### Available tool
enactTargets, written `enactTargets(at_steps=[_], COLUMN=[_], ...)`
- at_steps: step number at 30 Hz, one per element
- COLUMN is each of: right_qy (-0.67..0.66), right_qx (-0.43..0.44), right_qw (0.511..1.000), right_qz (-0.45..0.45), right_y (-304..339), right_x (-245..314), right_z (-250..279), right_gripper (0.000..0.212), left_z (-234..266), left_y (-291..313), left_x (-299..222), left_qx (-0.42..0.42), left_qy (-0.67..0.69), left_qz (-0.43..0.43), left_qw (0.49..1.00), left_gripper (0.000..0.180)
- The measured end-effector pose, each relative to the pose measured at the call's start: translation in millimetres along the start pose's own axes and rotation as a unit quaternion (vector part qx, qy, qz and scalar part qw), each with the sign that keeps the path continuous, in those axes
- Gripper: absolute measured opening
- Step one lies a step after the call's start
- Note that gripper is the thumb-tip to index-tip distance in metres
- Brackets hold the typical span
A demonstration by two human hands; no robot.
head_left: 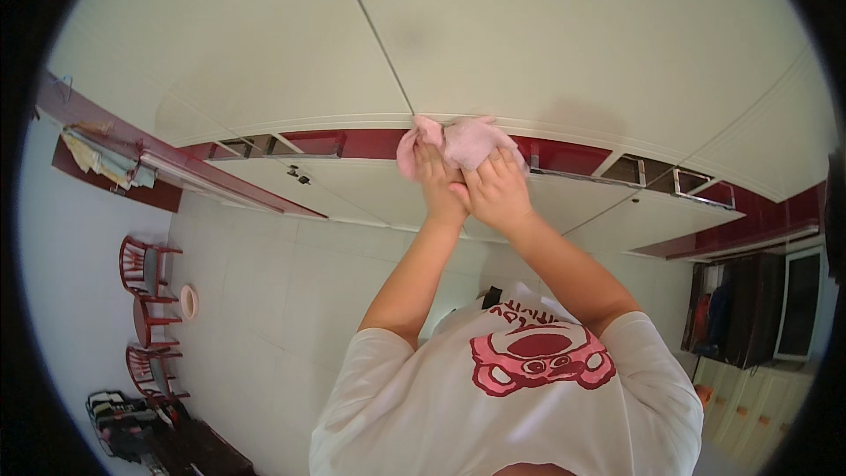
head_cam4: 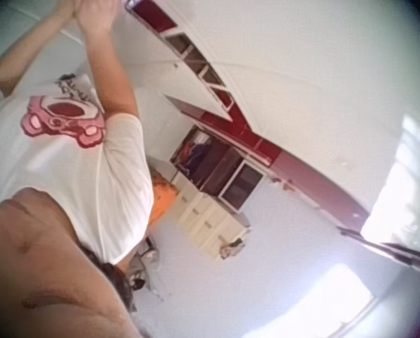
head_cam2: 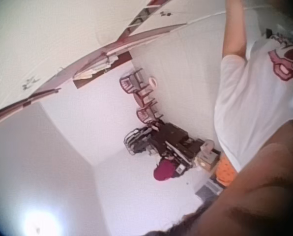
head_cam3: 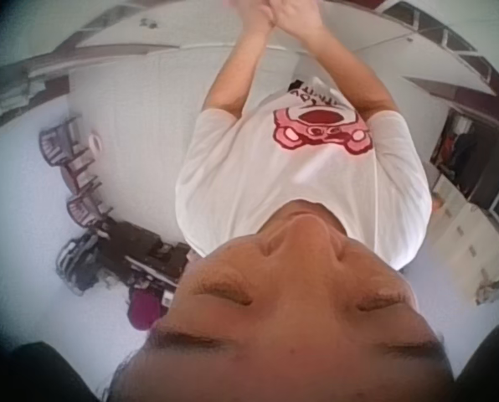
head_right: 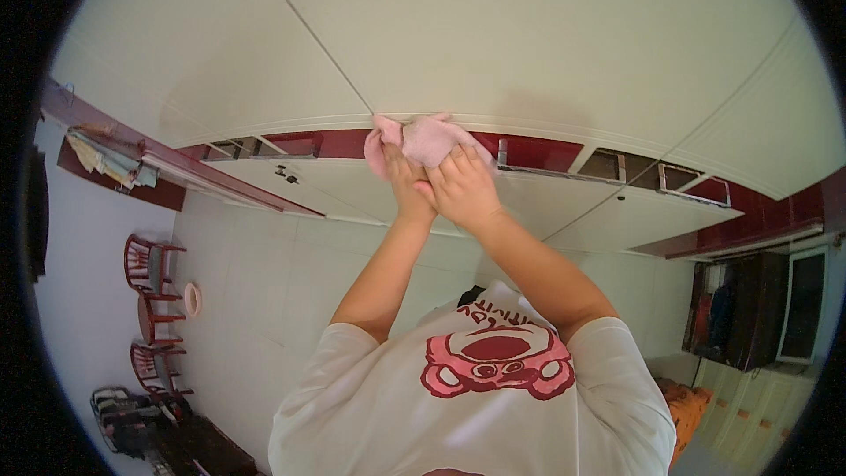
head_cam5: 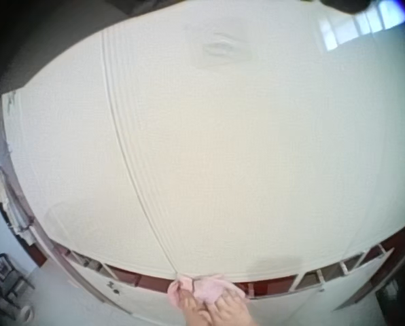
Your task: The person wipes the upper surface of a white and maroon cabinet using a pink cloth. They repeatedly rub the top and edges of the cabinet doors with both hands, moving the cloth back and forth across the surface.
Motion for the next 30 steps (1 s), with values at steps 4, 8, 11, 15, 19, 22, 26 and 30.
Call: enactTargets(at_steps=[4, 8, 11, 15, 19, 22, 26, 30], right_qy=[-0.009, 0.009, 0.026, 0.039, 0.042, 0.048, 0.034, 0.067], right_qx=[0.049, 0.061, 0.071, 0.103, 0.097, 0.078, 0.078, 0.082], right_qw=[0.998, 0.995, 0.995, 0.993, 0.994, 0.996, 0.996, 0.993], right_qz=[-0.028, -0.074, -0.069, -0.048, -0.034, -0.02, -0.036, -0.059], right_y=[44, 71, 85, 93, 106, 108, 121, 134], right_x=[-8, -26, -38, -46, -59, -65, -81, -102], right_z=[-16, -6, -1, -5, 1, 10, 19, 40], right_gripper=[0.055, 0.054, 0.049, 0.043, 0.041, 0.04, 0.039, 0.037], left_z=[-25, -55, -69, -81, -96, -102, -109, -132], left_y=[45, 72, 77, 78, 90, 93, 94, 101], left_x=[6, -4, -14, -21, -24, -36, -52, -68], left_qx=[0.075, 0.118, 0.123, 0.145, 0.17, 0.165, 0.163, 0.189], left_qy=[-0.05, -0.014, -0.008, -0.011, -0.034, -0.048, 0.0, -0.006], left_qz=[-0.019, -0.061, -0.043, -0.023, -0.043, -0.057, -0.068, -0.108], left_qw=[0.996, 0.991, 0.991, 0.989, 0.984, 0.984, 0.984, 0.976], left_gripper=[0.071, 0.067, 0.063, 0.061, 0.065, 0.065, 0.06, 0.059])
Point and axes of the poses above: each hand's wrist, its own y-axis away from the middle knuckle, its own z-axis out of the back of the hand, x = y × z, the point moved 9 cm from there along -y, towards the middle knuckle, and after that the axes turned 8 degrees about y, right-handed, at the moved point
